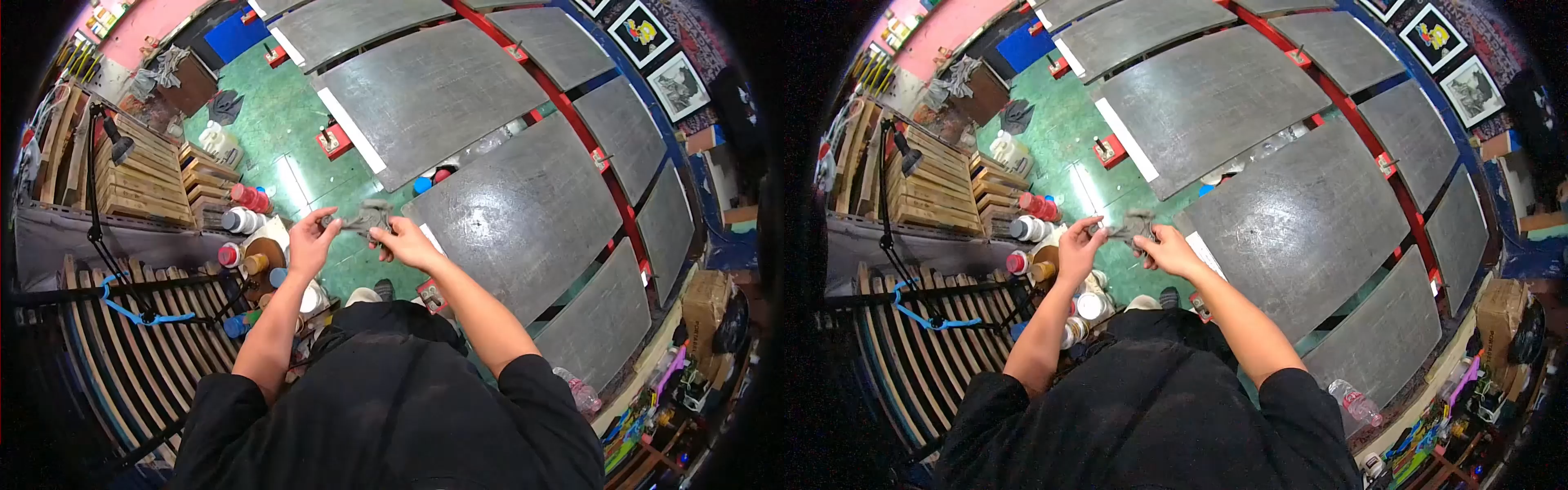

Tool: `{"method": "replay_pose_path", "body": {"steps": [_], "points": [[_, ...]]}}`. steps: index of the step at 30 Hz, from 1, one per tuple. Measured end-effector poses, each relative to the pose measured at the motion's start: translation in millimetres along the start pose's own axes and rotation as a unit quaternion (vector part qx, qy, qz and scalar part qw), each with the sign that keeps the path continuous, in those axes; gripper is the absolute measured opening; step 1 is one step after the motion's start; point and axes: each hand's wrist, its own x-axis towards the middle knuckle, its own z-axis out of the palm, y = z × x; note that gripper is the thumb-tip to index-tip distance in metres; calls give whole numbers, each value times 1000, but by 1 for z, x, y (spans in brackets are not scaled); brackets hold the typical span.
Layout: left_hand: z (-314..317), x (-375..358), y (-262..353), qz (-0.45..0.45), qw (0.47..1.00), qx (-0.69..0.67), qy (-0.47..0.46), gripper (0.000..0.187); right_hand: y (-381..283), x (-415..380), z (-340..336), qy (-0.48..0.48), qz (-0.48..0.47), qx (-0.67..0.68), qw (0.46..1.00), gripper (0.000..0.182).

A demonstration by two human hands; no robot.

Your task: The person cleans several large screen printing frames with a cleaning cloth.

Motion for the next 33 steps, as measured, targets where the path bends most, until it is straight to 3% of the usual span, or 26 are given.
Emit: {"method": "replay_pose_path", "body": {"steps": [2,3,4,5,6,7,9,11,13,14,17,19,22,23,25,27,29,31,32,33], "points": [[8,20,-11,98,995,-7,-22,48,-15,-4,-11,137,-66,-309,939,41],[-28,-15,-16,73,997,11,-24,48,-8,-16,36,128,-51,-285,949,41],[-28,-13,-14,204,964,167,33,48,-12,-16,40,155,-91,-306,935,40],[-26,-10,-12,327,887,313,93,49,-16,-15,42,182,-132,-327,918,40],[-15,-9,-5,396,850,332,104,44,-29,-15,47,173,-118,-365,907,34],[-15,-7,3,400,849,329,102,44,-30,-11,49,178,-118,-367,905,34],[-19,-9,16,323,925,198,4,36,-23,-3,52,161,-160,-438,870,30],[-29,7,6,366,897,243,44,29,-15,5,42,159,-220,-435,859,27],[-37,11,-8,253,910,325,-34,27,-18,4,40,140,-239,-389,878,27],[-37,14,-16,340,876,341,30,22,-18,3,39,138,-240,-388,879,27],[-41,17,-17,272,885,367,92,18,-39,-3,46,155,-164,-387,894,22],[-42,29,-28,230,886,388,107,17,-35,-1,49,180,-300,-458,817,17],[-52,40,-27,130,880,438,127,19,-39,3,48,234,-375,-413,796,21],[-56,40,-26,69,872,467,132,22,-37,4,46,232,-375,-412,797,21],[-53,42,-19,111,856,471,181,20,-29,17,38,203,-108,-453,861,30],[-52,42,-15,239,877,387,154,19,-21,26,35,240,-143,-429,859,36],[-49,54,-21,212,883,387,159,19,-14,30,32,269,-178,-409,854,42],[-34,53,-10,263,846,448,119,16,-7,26,28,275,-134,-365,879,49],[-31,53,-4,113,889,438,72,18,2,15,29,272,-127,-361,883,49],[-30,51,-8,111,889,440,68,18,-1,1,28,243,-123,-357,893,49]]}}
